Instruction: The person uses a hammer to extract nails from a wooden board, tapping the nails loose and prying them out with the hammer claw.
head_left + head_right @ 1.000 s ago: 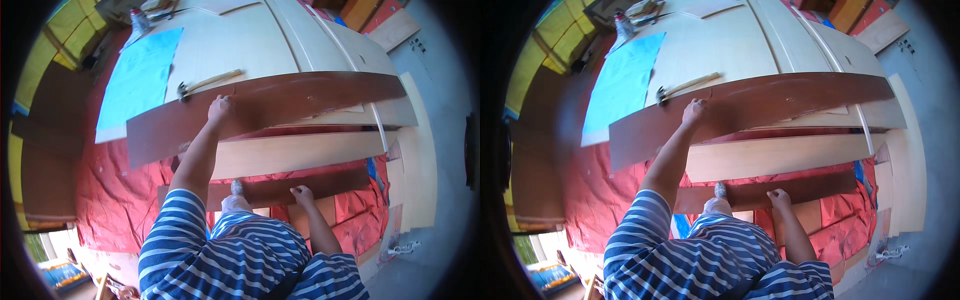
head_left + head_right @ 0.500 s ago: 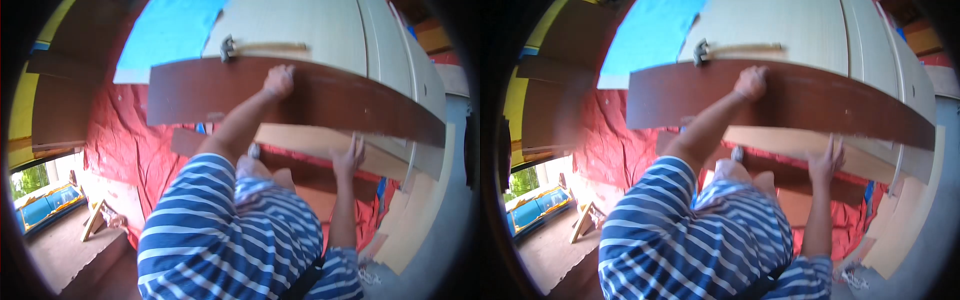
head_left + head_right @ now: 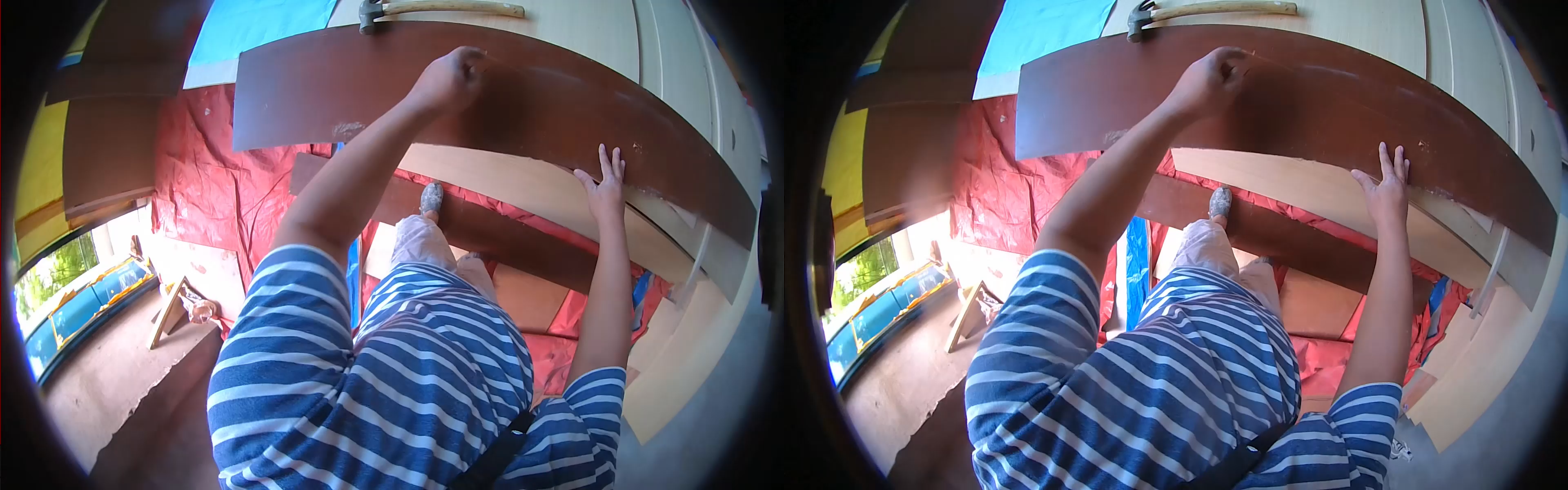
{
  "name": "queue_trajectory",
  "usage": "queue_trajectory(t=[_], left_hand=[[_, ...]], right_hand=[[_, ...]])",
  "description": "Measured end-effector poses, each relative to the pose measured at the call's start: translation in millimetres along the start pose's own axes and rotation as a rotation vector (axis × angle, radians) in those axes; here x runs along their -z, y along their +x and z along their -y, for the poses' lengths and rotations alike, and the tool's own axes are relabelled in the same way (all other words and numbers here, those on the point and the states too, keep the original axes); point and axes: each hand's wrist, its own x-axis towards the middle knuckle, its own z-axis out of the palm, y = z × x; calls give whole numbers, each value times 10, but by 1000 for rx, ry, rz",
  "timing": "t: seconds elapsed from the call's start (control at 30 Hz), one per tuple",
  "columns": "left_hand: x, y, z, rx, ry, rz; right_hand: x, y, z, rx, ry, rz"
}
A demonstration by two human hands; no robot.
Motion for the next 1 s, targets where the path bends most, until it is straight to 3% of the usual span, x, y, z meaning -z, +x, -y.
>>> queue_trajectory(t=[0.07, 0.13, 0.2, 0.27, 0.37, 0.53, 0.63, 0.77, 0.9, 1.0], left_hand=[[167, -559, -10, -6, 5, -46], [277, -1319, 0, 197, -162, -61], [472, -2140, 1, 437, -68, 32], [445, -3026, 262, 400, 31, -89], [438, -4149, 280, 734, 75, -36], [264, -5786, 749, 860, 250, 121], [230, -6556, 971, 1002, 237, 68], [216, -7132, 1120, 1173, 276, 49], [179, -7065, 1036, 1166, 273, 31], [82, -6739, 999, 1222, 82, -31]], right_hand=[[-5, -3, -14, 12, -11, 2], [-9, 25, -62, 26, -46, -4], [-75, 75, -113, 45, -100, -6], [-138, 62, -147, 53, -118, -14], [-221, 139, -177, 78, -142, -61], [-202, 127, -107, 16, -201, 4], [-207, 129, -88, -2, -191, 15], [-216, 133, -81, -11, -192, 22], [-143, 106, 7, -42, -232, 51], [-126, 52, 27, -33, -241, 44]])
